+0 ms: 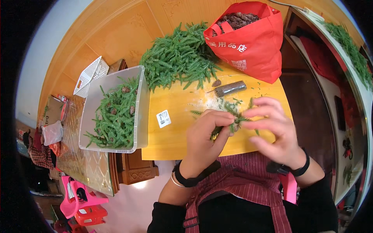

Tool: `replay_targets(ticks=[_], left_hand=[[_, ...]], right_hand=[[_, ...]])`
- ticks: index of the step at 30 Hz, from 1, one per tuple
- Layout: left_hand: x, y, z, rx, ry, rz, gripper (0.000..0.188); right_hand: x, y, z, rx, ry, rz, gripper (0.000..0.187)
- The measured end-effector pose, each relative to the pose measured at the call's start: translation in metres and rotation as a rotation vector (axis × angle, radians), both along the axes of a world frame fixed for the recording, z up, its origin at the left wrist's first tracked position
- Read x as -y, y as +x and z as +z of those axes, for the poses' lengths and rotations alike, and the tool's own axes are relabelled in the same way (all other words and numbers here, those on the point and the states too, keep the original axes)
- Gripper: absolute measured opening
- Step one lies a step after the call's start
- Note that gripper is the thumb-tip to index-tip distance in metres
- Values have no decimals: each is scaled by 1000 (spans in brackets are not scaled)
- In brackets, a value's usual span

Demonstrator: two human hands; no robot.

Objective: Assembling artificial plant components by attaching greenery to a base and trimming with pliers.

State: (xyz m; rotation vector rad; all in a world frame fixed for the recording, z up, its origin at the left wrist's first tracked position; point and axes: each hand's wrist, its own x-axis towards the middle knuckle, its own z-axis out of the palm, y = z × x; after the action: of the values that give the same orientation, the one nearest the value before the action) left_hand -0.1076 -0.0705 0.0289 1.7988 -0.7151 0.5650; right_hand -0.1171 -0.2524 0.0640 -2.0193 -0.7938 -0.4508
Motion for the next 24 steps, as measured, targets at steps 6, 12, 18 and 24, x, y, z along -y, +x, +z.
replay_targets(ticks=[6, 12, 18, 24], left_hand=[[-7, -1, 6, -459, -355, -363, 13], [-15, 3, 12, -655, -422, -664, 12], [-21, 8, 13, -712, -437, -697, 13], [-22, 9, 10, -752, -392, -757, 13]], right_hand=[[74, 24, -80, -228, -509, -408, 40], [88, 19, -115, -383, -593, -415, 43], [108, 17, -117, -400, -367, -477, 18], [92, -16, -51, -892, 167, -140, 15]])
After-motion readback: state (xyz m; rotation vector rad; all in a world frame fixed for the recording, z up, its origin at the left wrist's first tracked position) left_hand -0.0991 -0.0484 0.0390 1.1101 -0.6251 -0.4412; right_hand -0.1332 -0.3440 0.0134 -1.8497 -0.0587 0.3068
